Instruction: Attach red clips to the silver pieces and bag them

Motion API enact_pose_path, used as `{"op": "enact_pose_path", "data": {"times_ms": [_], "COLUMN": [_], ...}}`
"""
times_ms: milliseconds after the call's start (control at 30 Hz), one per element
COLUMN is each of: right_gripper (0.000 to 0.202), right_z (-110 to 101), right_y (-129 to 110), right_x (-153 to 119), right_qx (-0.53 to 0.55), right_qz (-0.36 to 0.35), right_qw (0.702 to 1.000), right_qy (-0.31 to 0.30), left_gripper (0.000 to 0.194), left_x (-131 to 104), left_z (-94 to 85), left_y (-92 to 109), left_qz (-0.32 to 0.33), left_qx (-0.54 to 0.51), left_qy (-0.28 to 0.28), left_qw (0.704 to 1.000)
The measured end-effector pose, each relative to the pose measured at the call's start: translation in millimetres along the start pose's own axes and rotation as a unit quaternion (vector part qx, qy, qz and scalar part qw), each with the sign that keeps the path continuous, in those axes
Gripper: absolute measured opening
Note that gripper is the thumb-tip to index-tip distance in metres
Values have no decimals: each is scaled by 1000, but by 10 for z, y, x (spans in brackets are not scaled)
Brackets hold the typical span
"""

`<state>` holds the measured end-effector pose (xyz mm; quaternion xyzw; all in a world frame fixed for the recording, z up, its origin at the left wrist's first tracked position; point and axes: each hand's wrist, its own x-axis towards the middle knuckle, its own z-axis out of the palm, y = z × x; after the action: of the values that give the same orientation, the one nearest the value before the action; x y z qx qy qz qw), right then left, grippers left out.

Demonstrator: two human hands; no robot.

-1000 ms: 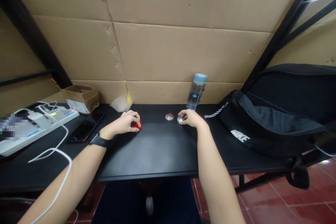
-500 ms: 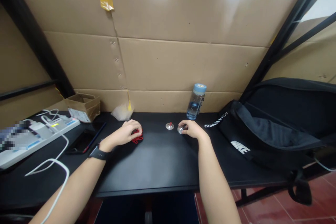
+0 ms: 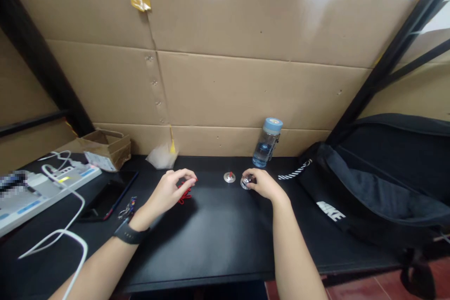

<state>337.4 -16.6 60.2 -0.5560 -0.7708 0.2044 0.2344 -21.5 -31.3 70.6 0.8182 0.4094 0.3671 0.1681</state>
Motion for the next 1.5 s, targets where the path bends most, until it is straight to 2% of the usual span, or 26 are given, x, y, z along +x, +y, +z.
{"op": "enact_pose_path", "data": {"times_ms": [100,200,300,400,533,667,1167,1333,1500], "right_gripper": [34,41,45,49,52,53,52,46,31], "right_z": [-2,125,391,682,907,923,892,925,973], "right_y": [-171,-460,-775,-1006,-1140,-1168,-1151,-1146,-1148], "right_x": [-8,8,30,35,21,9,-26,-6,14], "right_qx": [24,143,331,463,544,582,597,591,568], "right_qz": [-8,-38,-69,-72,-54,-39,-25,-18,-6], "right_qw": [999,987,939,883,837,812,801,807,822], "right_qy": [44,66,57,45,18,5,-32,-16,20], "left_gripper": [19,19,21,19,17,15,16,13,16], "left_x": [-27,-61,-88,-102,-116,-128,-134,-140,-148], "left_z": [47,103,149,176,212,253,262,274,290], "left_y": [24,62,114,160,180,153,212,188,179], "left_qz": [-11,-33,-43,-8,23,12,29,48,34], "left_qx": [-41,-84,-81,-27,36,78,96,107,85], "left_qy": [31,72,90,94,127,166,185,190,181], "left_qw": [999,993,992,995,991,983,978,975,979]}}
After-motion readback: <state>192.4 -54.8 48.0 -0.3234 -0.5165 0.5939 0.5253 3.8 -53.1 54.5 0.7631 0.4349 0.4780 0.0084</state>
